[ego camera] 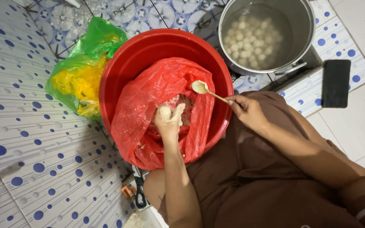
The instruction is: Forming meatballs by squeezing meat paste through the hand and scooping it into a pot of water with a spoon.
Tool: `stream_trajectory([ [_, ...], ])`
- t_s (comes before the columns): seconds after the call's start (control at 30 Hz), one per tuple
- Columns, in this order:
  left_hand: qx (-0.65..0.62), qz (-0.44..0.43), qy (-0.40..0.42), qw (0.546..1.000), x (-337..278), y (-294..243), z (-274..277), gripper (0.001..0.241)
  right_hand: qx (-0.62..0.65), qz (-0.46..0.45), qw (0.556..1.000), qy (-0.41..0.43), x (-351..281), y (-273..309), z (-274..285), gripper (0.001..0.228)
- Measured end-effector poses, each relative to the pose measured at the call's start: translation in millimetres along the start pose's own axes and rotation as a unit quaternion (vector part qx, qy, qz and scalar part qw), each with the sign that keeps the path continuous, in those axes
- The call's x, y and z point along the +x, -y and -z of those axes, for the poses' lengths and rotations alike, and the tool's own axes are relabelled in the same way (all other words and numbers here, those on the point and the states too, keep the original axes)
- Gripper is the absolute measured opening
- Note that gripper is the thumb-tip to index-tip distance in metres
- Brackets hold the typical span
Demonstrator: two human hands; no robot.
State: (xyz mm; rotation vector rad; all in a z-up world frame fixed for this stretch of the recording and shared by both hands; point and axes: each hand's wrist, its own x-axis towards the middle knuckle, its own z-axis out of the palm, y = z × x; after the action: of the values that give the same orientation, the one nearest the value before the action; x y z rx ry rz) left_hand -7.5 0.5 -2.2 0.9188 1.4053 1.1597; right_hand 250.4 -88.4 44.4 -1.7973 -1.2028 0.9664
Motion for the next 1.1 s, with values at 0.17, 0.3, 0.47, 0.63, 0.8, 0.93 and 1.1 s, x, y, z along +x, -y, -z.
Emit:
stream_trajectory([
  [0.17,-0.179,0.019,0.040,0.983,15.9,37.4,7.7,0.023,0.068,0.028,0.997,-0.025,13.0,-6.3,-6.2,0.020],
  [0.3,-0.092,0.005,0.046,0.995,-4.7,-6.9,-9.1,0.010,0.133,0.034,0.990,-0.024,19.4,-28.0,-11.7,0.020],
  [0.47,-0.021,0.120,0.042,0.992,-13.6,-42.1,-12.4,0.017,0.163,0.033,0.986,-0.014,20.3,-21.3,-12.0,0.019],
  [0.63,-0.002,0.083,-0.021,0.996,-10.2,-32.4,-7.7,0.034,0.167,0.030,0.986,-0.010,21.7,-24.3,-12.9,0.019],
  [0.8,-0.126,0.035,0.020,0.991,-17.8,-63.3,-10.7,0.023,0.164,0.037,0.986,-0.009,22.4,-35.0,-14.1,0.018],
  [0.93,-0.152,-0.007,0.060,0.987,5.2,10.5,8.7,0.022,0.169,0.036,0.985,-0.006,23.0,-34.4,-13.8,0.018],
  [1.1,-0.044,0.071,0.070,0.994,-16.7,-52.4,-6.4,0.026,0.148,0.033,0.988,-0.008,23.2,-38.1,-14.7,0.019],
])
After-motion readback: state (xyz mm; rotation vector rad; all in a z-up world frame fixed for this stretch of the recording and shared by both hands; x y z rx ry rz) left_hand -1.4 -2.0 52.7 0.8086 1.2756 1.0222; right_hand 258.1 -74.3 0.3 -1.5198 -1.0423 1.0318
